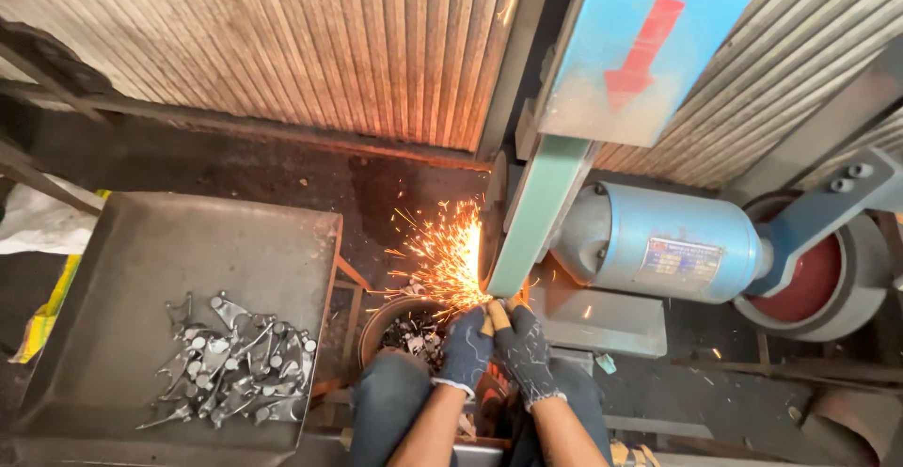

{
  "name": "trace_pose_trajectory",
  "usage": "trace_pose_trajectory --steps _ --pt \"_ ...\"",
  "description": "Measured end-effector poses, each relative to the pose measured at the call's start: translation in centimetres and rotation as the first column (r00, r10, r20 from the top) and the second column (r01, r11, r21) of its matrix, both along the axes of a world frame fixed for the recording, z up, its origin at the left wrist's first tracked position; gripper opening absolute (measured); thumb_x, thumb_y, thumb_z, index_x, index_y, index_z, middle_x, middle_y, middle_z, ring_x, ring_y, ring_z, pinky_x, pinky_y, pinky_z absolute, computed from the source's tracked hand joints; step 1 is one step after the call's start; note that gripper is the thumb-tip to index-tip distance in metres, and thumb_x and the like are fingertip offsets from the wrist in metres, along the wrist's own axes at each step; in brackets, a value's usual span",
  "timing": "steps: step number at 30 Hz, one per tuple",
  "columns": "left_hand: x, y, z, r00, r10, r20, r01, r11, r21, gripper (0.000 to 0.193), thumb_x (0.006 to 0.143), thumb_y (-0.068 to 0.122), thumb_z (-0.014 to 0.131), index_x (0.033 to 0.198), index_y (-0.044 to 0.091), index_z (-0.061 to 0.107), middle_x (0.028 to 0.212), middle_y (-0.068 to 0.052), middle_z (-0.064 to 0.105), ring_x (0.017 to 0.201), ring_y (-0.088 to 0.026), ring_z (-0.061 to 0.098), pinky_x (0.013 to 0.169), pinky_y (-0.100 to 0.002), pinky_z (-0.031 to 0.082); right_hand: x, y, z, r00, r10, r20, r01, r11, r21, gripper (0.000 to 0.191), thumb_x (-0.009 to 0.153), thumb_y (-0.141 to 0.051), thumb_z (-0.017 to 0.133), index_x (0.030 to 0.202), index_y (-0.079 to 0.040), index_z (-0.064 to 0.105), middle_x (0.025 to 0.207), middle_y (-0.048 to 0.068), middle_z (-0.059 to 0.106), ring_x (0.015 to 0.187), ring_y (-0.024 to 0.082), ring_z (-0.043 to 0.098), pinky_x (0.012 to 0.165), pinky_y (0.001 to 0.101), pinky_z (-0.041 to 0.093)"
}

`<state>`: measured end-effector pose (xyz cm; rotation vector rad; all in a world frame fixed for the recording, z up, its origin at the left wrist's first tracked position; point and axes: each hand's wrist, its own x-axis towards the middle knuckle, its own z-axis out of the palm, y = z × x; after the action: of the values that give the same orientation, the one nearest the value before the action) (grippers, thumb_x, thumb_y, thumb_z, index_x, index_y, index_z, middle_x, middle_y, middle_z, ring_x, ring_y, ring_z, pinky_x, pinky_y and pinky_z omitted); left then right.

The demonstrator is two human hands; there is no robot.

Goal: The person sits at a belt grinder and grinds small metal workpieces one at a time, holding each piece by hand against the moving belt to shape its edges, producing sparks. Finished pieces are placed on a metal tray beside the machine, which accumulates a pile of ground parts.

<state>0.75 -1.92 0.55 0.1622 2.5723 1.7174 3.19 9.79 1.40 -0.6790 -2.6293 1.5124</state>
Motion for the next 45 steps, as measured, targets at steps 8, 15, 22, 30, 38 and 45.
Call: trace_pose_trajectory --steps 8,15,22,30,38,45 --pt "0.0 0.5 0.1 0.999 -0.036 -0.006 0.031 0.925 -0.379 0.033 0.088 0.042 0.068 0.096 0.011 0.076 0.088 -0.018 0.072 0.085 -0.039 0.068 0.074 -0.049 0.052 -0.5 -2.5 -2.2 0.928 -0.279 0.248 0.257 -0.004 -0.966 0.040 0.100 -0.040 0.060 0.110 -0.002 0.069 0.098 0.015 0.072 0.084 0.028 0.068 0.080 0.0424 0.057" --pt "1.3 0.7 0.3 0.990 -0.134 -0.046 0.141 0.973 0.185 0.028 0.088 0.032 0.074 0.103 0.008 0.075 0.095 -0.011 0.078 0.086 -0.029 0.074 0.077 -0.041 0.058 0.9 -2.4 -0.2 0.918 -0.327 0.223 0.220 -0.046 -0.974 0.033 0.099 -0.030 0.056 0.112 -0.001 0.065 0.101 0.015 0.074 0.088 0.027 0.069 0.082 0.0406 0.055" --pt "3.0 1.5 -0.1 0.576 -0.378 0.725 -0.690 0.251 0.679 0.035 0.093 0.033 0.061 0.118 0.009 0.068 0.102 -0.007 0.072 0.090 -0.021 0.067 0.078 -0.038 0.056 1.6 0.5 0.8 0.999 -0.045 0.023 0.049 0.972 -0.229 0.032 0.093 -0.032 0.068 0.105 -0.003 0.075 0.092 0.009 0.079 0.083 0.014 0.070 0.076 0.0281 0.054" --pt "1.8 1.3 -0.5 0.984 0.052 0.170 -0.147 0.771 0.619 0.022 0.100 0.017 0.062 0.114 0.003 0.071 0.104 -0.007 0.075 0.095 -0.019 0.067 0.087 -0.033 0.055 0.0 0.4 -2.2 0.999 -0.027 0.024 0.036 0.815 -0.579 0.027 0.095 -0.025 0.071 0.103 0.001 0.073 0.086 0.006 0.072 0.077 0.014 0.062 0.067 0.0275 0.050" --pt "0.0 1.6 -0.8 0.986 0.165 0.031 -0.167 0.959 0.227 0.022 0.093 0.018 0.067 0.102 0.000 0.073 0.095 -0.017 0.077 0.087 -0.029 0.074 0.077 -0.037 0.057 0.0 0.8 -1.6 0.968 -0.136 0.210 0.248 0.623 -0.741 0.025 0.095 -0.027 0.062 0.106 -0.005 0.069 0.099 0.006 0.074 0.086 0.015 0.070 0.066 0.0336 0.057" --pt "0.2 2.9 -1.0 0.981 0.182 -0.072 -0.171 0.976 0.135 0.022 0.092 0.020 0.069 0.100 0.000 0.074 0.095 -0.020 0.076 0.088 -0.036 0.073 0.077 -0.041 0.057 0.2 2.2 -1.9 0.992 -0.118 0.038 0.115 0.757 -0.643 0.032 0.099 -0.024 0.064 0.115 0.001 0.072 0.103 0.005 0.076 0.090 0.012 0.066 0.080 0.0288 0.054"
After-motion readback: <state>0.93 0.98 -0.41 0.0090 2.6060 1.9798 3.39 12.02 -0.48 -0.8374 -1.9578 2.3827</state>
